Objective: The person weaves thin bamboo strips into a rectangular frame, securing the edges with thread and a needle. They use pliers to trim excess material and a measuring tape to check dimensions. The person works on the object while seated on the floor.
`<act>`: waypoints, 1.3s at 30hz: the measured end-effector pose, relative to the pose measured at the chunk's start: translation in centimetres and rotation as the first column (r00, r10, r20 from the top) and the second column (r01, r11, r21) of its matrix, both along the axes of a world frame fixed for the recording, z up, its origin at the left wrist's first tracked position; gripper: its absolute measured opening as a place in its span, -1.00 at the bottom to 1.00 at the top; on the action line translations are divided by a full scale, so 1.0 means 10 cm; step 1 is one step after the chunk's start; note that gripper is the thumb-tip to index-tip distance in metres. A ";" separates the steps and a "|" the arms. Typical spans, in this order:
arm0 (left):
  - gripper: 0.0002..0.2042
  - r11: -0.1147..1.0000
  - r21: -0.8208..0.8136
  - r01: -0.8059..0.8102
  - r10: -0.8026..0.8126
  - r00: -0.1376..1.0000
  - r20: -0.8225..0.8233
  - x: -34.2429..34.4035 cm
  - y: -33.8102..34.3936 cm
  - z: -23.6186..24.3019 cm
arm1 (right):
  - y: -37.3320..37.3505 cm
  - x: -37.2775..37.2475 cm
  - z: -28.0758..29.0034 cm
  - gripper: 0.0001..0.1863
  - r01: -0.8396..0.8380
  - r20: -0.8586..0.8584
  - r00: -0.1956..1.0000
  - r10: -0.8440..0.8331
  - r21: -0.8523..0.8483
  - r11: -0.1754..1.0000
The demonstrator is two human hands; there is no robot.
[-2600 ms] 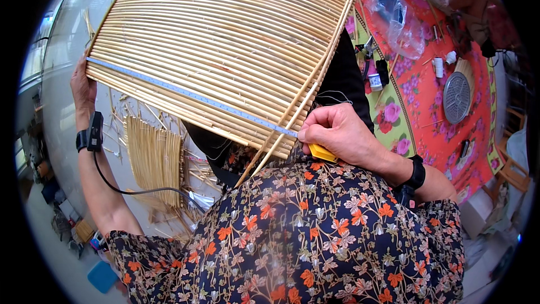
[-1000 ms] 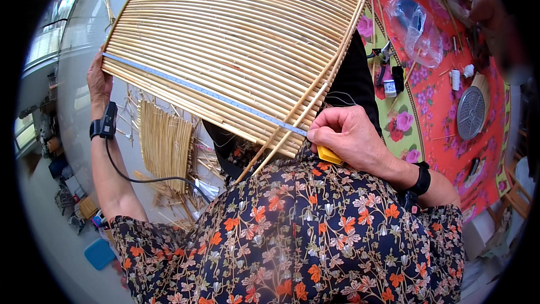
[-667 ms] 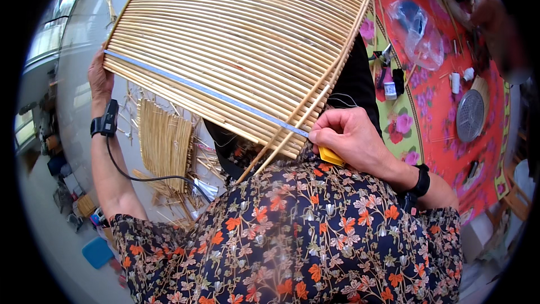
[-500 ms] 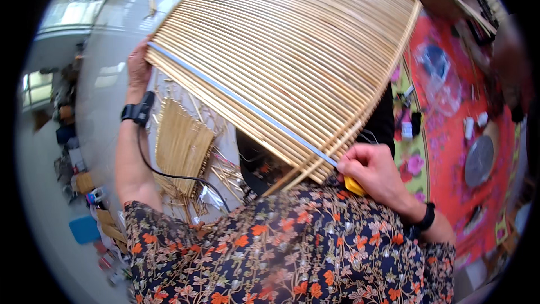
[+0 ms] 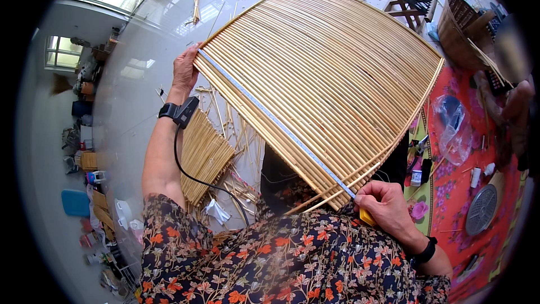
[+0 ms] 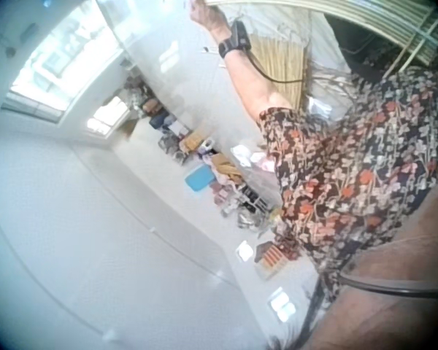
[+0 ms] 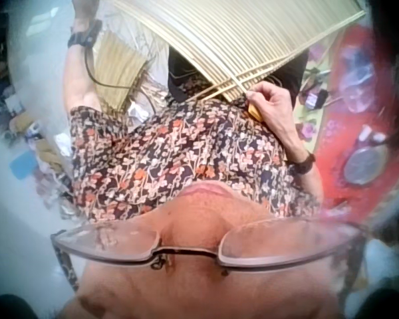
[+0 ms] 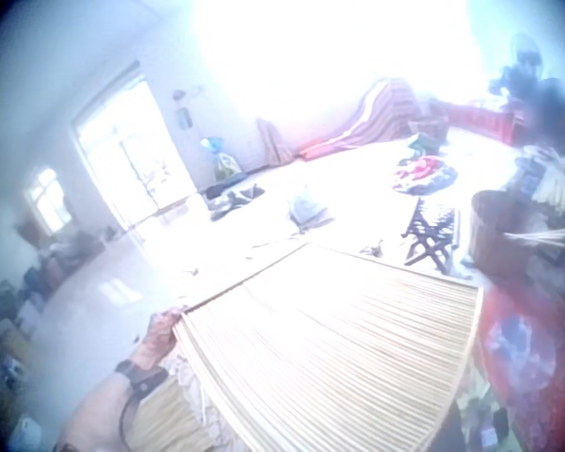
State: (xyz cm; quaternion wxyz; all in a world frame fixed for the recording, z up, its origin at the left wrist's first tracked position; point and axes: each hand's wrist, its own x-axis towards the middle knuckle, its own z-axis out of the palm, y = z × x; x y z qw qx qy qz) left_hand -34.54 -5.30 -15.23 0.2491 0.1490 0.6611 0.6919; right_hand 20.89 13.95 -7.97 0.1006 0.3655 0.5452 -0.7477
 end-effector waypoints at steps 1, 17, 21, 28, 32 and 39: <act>-0.76 1.000 -0.002 -0.002 0.002 1.000 0.005 0.01 0.00 -0.01 | 0.01 0.00 0.01 -0.85 0.004 0.001 1.000 -0.004 -0.007 1.000; -0.60 0.987 -0.043 0.154 -0.152 0.988 0.039 -0.48 -0.41 -0.25 | -0.02 0.01 -0.06 -0.80 -0.032 -0.038 0.999 0.032 0.005 0.999; -0.58 0.995 -0.025 0.095 -0.091 0.989 0.118 -0.44 -0.19 -0.24 | -0.04 0.04 -0.07 -0.82 0.072 0.005 0.997 -0.072 -0.125 0.990; -0.61 0.993 -0.065 0.099 -0.090 0.989 0.120 -0.33 -0.10 -0.12 | -0.06 0.07 -0.13 -0.82 0.102 -0.015 0.994 -0.106 -0.159 0.982; -0.60 0.993 -0.062 0.099 -0.091 0.989 0.115 -0.34 -0.12 -0.13 | -0.06 0.07 -0.13 -0.82 0.103 -0.008 0.994 -0.105 -0.160 0.982; -0.60 0.994 -0.060 0.097 -0.089 0.989 0.118 -0.33 -0.12 -0.13 | -0.05 0.07 -0.11 -0.82 0.083 0.011 0.997 -0.083 -0.160 0.984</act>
